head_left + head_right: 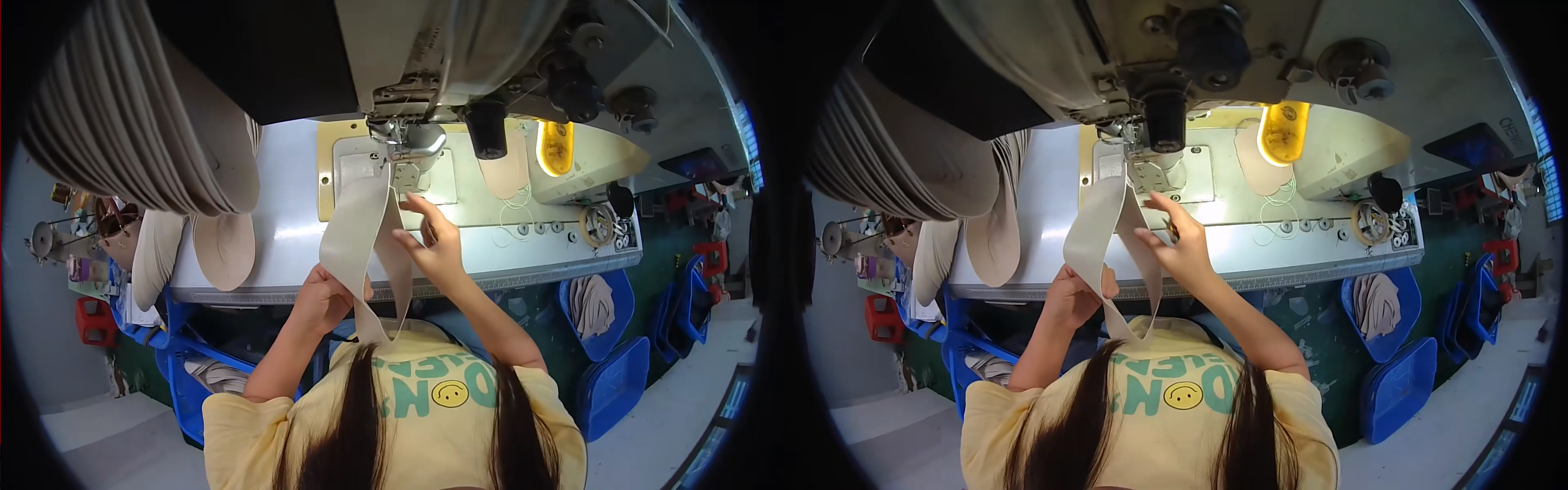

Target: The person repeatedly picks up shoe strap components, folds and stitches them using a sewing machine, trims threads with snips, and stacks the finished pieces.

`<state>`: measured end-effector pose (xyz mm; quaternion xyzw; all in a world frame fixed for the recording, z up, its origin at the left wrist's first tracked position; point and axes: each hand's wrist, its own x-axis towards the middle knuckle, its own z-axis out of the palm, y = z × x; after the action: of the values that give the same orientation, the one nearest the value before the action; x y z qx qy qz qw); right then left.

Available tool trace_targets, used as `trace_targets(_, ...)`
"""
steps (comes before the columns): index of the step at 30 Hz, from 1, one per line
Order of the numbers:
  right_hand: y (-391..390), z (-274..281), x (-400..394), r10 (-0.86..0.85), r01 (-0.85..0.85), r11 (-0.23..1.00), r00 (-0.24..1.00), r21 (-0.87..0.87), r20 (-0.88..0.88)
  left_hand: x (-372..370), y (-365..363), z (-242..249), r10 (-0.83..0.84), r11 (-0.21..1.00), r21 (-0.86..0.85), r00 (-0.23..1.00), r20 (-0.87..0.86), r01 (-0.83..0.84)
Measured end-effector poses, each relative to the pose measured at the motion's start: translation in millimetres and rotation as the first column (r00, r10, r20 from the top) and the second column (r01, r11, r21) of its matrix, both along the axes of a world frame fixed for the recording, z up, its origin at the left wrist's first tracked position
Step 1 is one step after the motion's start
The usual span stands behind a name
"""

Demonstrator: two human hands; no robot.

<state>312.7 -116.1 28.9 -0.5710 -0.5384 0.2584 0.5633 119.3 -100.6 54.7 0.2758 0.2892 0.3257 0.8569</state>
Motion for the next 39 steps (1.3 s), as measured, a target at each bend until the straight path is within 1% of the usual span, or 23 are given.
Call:
trace_targets(2, 13.1, -7.6, 0.2, 0.091, -0.1, 0.994, 0.984, -0.047, -0.154, -7.1, 4.4, -16.6, -0.152, 0.988, 0.044, 0.987, 0.059, 0.15)
trace_targets(3, 19.2, -9.6, -0.6, 0.129, -0.117, 0.991, 0.969, 0.067, -0.21, -7.4, 7.0, -16.9, -0.226, 0.973, 0.071, 0.97, 0.087, 0.22)
trace_targets(4, 20.1, -9.4, 0.3, 0.094, -0.077, 0.992, 0.978, 0.098, -0.186, -4.6, 7.6, -16.7, -0.017, 0.979, 0.199, 0.995, -0.096, 0.036)
trace_targets(5, 21.4, -7.1, 1.9, 0.06, -0.038, 0.991, 0.985, 0.132, -0.161, 1.4, 8.0, -15.1, 0.217, 0.927, 0.356, 0.946, -0.239, -0.122)
trace_targets(6, 22.3, -2.5, 2.9, 0.025, -0.001, 0.986, 0.99, 0.167, -0.137, 6.1, 9.9, -10.3, 0.452, 0.819, 0.521, 0.828, -0.331, -0.239)
trace_targets(7, 17.0, 16.9, 1.3, -0.061, 0.072, 0.989, 0.994, 0.133, -0.088, 0.9, 16.7, -2.7, 0.635, 0.567, 0.807, 0.711, -0.301, -0.164)
trace_targets(8, 17.1, 24.4, 0.3, -0.087, 0.096, 0.966, 0.995, 0.239, -0.046, 1.1, 19.4, 6.0, 0.754, 0.314, 0.94, 0.636, -0.163, -0.131)
trace_targets(10, 19.2, 31.4, -1.8, -0.153, 0.124, 0.889, 0.988, 0.44, 0.03, 21.0, 16.2, 42.6, 0.597, 0.152, 0.979, 0.777, -0.199, 0.134)
trace_targets(12, 11.4, 29.8, 2.7, -0.135, 0.066, 0.868, 0.985, 0.491, 0.106, 53.0, 17.0, 52.5, 0.557, 0.051, 0.965, 0.795, -0.241, 0.257)
trace_targets(13, 7.9, 28.0, 5.6, -0.128, 0.051, 0.859, 0.985, 0.51, 0.117, 63.6, 22.3, 50.4, 0.549, 0.023, 0.973, 0.811, -0.205, 0.23)
trace_targets(15, 0.4, 30.6, 14.2, -0.07, -0.005, 0.862, 0.989, 0.507, 0.129, 75.6, 26.7, 38.6, 0.481, 0.158, 0.968, 0.841, -0.247, 0.194)
trace_targets(16, -2.1, 34.1, 18.1, -0.101, 0.011, 0.876, 0.982, 0.482, 0.162, 78.7, 26.1, 35.4, 0.427, 0.236, 0.95, 0.857, -0.29, 0.204)
trace_targets(18, -10.3, 43.8, 23.9, -0.16, 0.053, 0.906, 0.961, 0.419, 0.224, 79.4, 29.1, 34.2, 0.391, 0.192, 0.951, 0.87, -0.3, 0.242)
trace_targets(19, -16.3, 48.1, 29.2, -0.133, 0.028, 0.944, 0.944, 0.33, 0.301, 80.3, 29.2, 35.8, 0.373, 0.172, 0.95, 0.875, -0.308, 0.26)
trace_targets(22, -9.7, 57.2, 35.5, -0.141, -0.024, 0.927, 0.902, 0.373, 0.409, 85.1, 21.2, 50.1, 0.458, 0.144, 0.937, 0.818, -0.349, 0.319)
trace_targets(23, -8.2, 57.4, 35.5, -0.133, 0.008, 0.937, 0.932, 0.349, 0.337, 85.4, 22.5, 45.6, 0.481, 0.159, 0.935, 0.802, -0.354, 0.317)
trace_targets(26, -4.9, 51.9, 33.0, 0.013, -0.068, 0.957, 0.981, 0.281, 0.193, 78.7, 30.1, 35.1, 0.406, 0.258, 0.938, 0.855, -0.323, 0.232)
trace_targets(27, -6.1, 50.2, 34.2, 0.078, -0.107, 0.973, 0.986, 0.204, 0.148, 75.1, 30.9, 36.4, 0.391, 0.245, 0.942, 0.866, -0.311, 0.228)
trace_targets(30, -5.7, 41.5, 32.1, 0.177, -0.167, 0.984, 0.934, 0.059, -0.31, 71.8, 26.4, 34.7, 0.265, 0.374, 0.888, 0.887, -0.378, 0.267)
trace_targets(31, -4.1, 42.4, 31.6, 0.167, -0.155, 0.986, 0.943, 0.065, -0.289, 75.5, 23.7, 35.2, 0.348, 0.341, 0.884, 0.831, -0.434, 0.319)
trace_targets(34, -5.2, 36.2, 26.1, 0.125, -0.131, 0.991, 0.95, -0.002, -0.285, 83.4, 22.4, 32.4, 0.383, 0.533, 0.833, 0.835, -0.394, 0.149)
trace_targets(38, -7.1, 33.5, 37.3, 0.223, -0.278, 0.939, 0.94, -0.201, -0.257, 73.7, 42.4, 25.3, 0.37, 0.457, 0.827, 0.775, -0.512, 0.328)
trace_targets(39, -8.3, 37.1, 38.9, 0.213, -0.27, 0.936, 0.945, -0.225, -0.249, 73.8, 42.1, 30.4, 0.41, 0.438, 0.825, 0.738, -0.536, 0.356)
